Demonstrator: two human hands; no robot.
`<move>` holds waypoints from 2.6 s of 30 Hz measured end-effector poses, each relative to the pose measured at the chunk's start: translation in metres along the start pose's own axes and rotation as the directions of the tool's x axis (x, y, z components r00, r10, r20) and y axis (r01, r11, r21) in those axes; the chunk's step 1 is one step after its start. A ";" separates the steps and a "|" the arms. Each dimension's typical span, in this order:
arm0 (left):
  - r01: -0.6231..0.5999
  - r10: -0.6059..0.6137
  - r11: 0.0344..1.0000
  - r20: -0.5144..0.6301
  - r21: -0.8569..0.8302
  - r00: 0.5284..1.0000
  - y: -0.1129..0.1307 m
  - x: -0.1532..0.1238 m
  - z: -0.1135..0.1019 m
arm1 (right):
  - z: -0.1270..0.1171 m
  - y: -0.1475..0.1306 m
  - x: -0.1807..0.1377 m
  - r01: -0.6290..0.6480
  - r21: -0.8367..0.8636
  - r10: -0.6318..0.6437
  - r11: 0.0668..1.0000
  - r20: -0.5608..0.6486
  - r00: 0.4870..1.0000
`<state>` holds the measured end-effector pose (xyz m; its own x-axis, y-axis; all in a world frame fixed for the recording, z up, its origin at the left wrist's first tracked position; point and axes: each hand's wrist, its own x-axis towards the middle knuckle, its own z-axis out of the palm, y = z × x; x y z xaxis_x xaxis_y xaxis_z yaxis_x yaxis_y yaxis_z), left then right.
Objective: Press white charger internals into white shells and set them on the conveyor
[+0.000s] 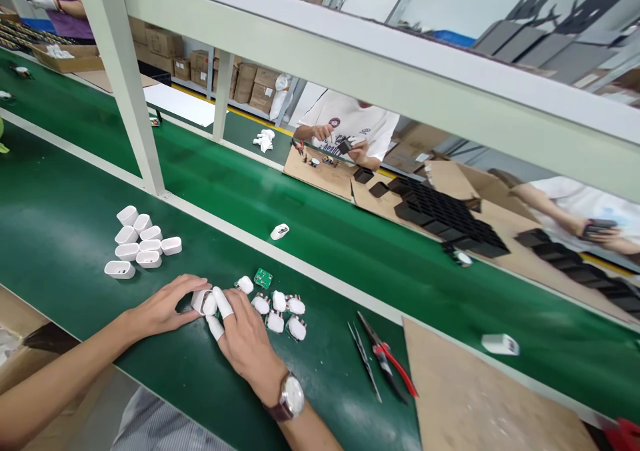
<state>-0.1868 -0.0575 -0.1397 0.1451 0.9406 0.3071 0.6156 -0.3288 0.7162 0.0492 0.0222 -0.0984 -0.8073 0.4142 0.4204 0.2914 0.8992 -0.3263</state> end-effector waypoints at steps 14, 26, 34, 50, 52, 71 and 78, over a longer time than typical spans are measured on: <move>0.009 -0.010 1.000 0.035 0.008 0.999 -0.002 -0.001 0.002 | -0.006 -0.004 0.008 0.027 -0.083 -0.016 0.996 0.131 0.991; 0.146 -0.142 0.988 0.083 -0.044 0.986 -0.002 -0.004 0.003 | 0.019 0.000 0.000 0.025 0.055 -0.027 0.998 0.036 0.999; 0.230 -0.215 0.972 0.197 -0.054 0.957 0.011 0.002 -0.004 | 0.016 0.006 0.009 0.104 0.040 -0.108 0.994 0.097 0.989; 0.092 -0.092 0.996 0.100 0.001 0.991 0.005 -0.003 0.000 | 0.019 0.015 0.008 0.038 0.159 -0.042 0.987 0.023 0.999; -0.024 0.023 1.000 0.036 0.018 0.999 0.004 -0.001 0.000 | 0.019 0.019 0.002 -0.004 0.180 0.013 0.984 -0.048 0.999; 0.113 -0.128 0.889 0.003 0.444 0.992 -0.011 0.162 -0.061 | -0.015 0.078 -0.012 0.010 -0.196 0.002 0.981 0.060 0.998; 0.287 -0.266 0.794 -0.120 0.536 0.957 -0.053 0.214 -0.093 | 0.014 0.069 -0.008 0.100 -0.116 -0.098 0.988 0.018 0.995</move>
<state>-0.2605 0.1530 -0.0537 -0.1174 0.9769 0.1786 0.9455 0.0550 0.3211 0.0687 0.0787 -0.1362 -0.8412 0.3212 0.4350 0.2671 0.9463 -0.1823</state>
